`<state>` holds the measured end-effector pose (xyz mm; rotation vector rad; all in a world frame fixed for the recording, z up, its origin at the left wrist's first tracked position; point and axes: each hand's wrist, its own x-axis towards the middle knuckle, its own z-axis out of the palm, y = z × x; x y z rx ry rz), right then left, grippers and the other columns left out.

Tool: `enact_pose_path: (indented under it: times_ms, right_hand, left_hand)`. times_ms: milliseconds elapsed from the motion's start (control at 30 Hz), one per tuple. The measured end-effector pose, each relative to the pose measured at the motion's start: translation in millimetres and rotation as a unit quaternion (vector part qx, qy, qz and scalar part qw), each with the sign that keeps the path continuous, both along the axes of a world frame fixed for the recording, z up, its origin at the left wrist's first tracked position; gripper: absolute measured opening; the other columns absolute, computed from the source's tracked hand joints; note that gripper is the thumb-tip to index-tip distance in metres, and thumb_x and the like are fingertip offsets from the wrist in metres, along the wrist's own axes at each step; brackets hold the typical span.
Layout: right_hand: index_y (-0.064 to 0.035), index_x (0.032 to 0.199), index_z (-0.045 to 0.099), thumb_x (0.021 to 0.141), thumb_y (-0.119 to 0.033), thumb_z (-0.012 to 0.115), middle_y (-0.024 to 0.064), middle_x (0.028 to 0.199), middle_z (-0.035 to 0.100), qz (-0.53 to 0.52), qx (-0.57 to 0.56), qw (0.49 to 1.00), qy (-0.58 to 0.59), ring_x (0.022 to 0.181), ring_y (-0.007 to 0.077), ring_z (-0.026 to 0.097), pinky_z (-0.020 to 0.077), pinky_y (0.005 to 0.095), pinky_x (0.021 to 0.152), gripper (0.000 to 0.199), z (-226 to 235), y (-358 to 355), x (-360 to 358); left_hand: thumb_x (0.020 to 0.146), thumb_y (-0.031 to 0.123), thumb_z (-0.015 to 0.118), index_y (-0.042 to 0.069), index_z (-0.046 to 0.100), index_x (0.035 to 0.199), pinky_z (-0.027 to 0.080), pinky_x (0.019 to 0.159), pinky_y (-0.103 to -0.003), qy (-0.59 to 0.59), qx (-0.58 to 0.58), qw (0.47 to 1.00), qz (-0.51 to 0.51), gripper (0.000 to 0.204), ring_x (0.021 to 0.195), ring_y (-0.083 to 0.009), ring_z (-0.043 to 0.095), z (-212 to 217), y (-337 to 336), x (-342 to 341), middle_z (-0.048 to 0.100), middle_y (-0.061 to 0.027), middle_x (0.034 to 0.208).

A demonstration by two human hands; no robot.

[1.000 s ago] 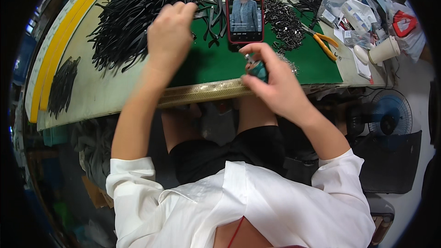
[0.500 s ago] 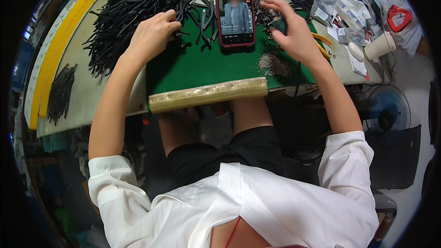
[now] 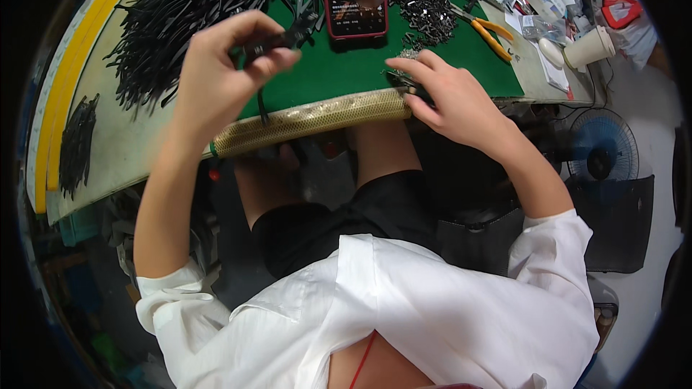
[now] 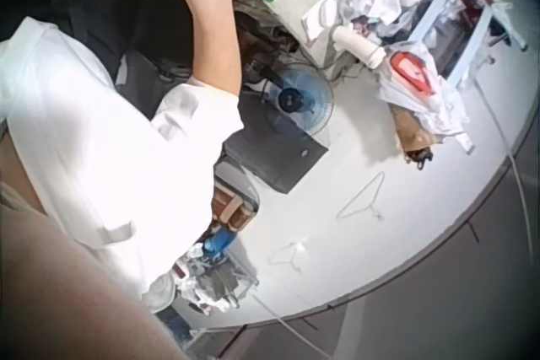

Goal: The person repeatedly picks up black cables and small metal connectors from a green workbench, inserts the connectors into the cable ends, and places the assembled units back on the table.

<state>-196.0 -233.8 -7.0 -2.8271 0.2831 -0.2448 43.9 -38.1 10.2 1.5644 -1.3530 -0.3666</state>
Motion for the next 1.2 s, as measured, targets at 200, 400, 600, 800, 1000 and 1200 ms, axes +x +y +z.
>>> enact_pose_path:
  times_ms: [200, 400, 600, 800, 1000, 1200]
  right_hand:
    - [-0.0064, 0.126, 0.06, 0.089, -0.018, 0.061, 0.0195, 0.102, 0.059, 0.02, -0.07, 0.996, 0.052, 0.073, 0.0361, 0.066, 0.0554, 0.0441, 0.069, 0.039, -5, 5, 7]
    - [-0.0058, 0.124, 0.057, 0.089, -0.016, 0.06, 0.0176, 0.106, 0.059, -0.037, 0.007, 0.998, 0.041, 0.085, 0.0377, 0.065, 0.053, 0.0456, 0.076, 0.037, 1, -7, -24]
    - [-0.005, 0.117, 0.054, 0.087, -0.011, 0.061, 0.015, 0.107, 0.06, -0.016, 0.05, 0.998, 0.037, 0.096, 0.0329, 0.062, 0.0499, 0.0415, 0.083, 0.031, 0, -7, -12]
    - [-0.0062, 0.112, 0.056, 0.086, -0.011, 0.06, 0.0163, 0.105, 0.062, -0.003, 0.028, 0.998, 0.057, 0.093, 0.0356, 0.063, 0.0509, 0.0437, 0.082, 0.027, 4, -7, -12]
    - [-0.0061, 0.112, 0.055, 0.085, -0.01, 0.061, 0.0154, 0.104, 0.062, -0.035, 0.025, 0.996, 0.077, 0.094, 0.0343, 0.063, 0.0505, 0.0429, 0.082, 0.028, 6, -8, -11]
    - [-0.0072, 0.111, 0.056, 0.085, -0.01, 0.06, 0.0164, 0.102, 0.063, -0.016, 0.02, 0.997, 0.073, 0.092, 0.0361, 0.064, 0.051, 0.0442, 0.081, 0.027, 5, -11, -11]
  left_hand:
    - [0.091, 0.001, 0.06, -0.001, 0.055, 0.098, 0.046, 0.064, -0.021, 0.25, 0.085, 0.963, -0.05, 0.009, 0.067, -0.0076, 0.061, -14, 39, -57, 0.062, -0.0029, 0.074]
    - [0.092, -0.001, 0.055, -0.002, 0.054, 0.118, 0.046, 0.069, -0.022, 0.326, 0.078, 0.942, 0.0, 0.026, 0.072, -0.0095, 0.059, -52, 57, -66, 0.06, -0.0039, 0.081]
    - [0.09, -0.001, 0.052, -0.002, 0.057, 0.11, 0.044, 0.064, -0.021, 0.249, 0.028, 0.967, 0.055, 0.021, 0.067, -0.0068, 0.055, -54, 39, -52, 0.06, -0.0021, 0.078]
    - [0.091, 0.0, 0.056, -0.003, 0.062, 0.114, 0.044, 0.064, -0.02, 0.284, 0.017, 0.956, 0.068, 0.025, 0.065, -0.0061, 0.055, -61, 31, -48, 0.059, 0.0001, 0.075]
    - [0.092, 0.001, 0.057, -0.002, 0.058, 0.117, 0.046, 0.066, -0.021, 0.305, 0.013, 0.951, 0.055, 0.026, 0.068, -0.0066, 0.056, -61, 30, -50, 0.06, -0.0014, 0.079]
    - [0.091, 0.001, 0.057, -0.001, 0.056, 0.116, 0.046, 0.068, -0.021, 0.297, 0.012, 0.953, 0.053, 0.025, 0.07, -0.0068, 0.056, -62, 31, -49, 0.059, -0.0026, 0.083]
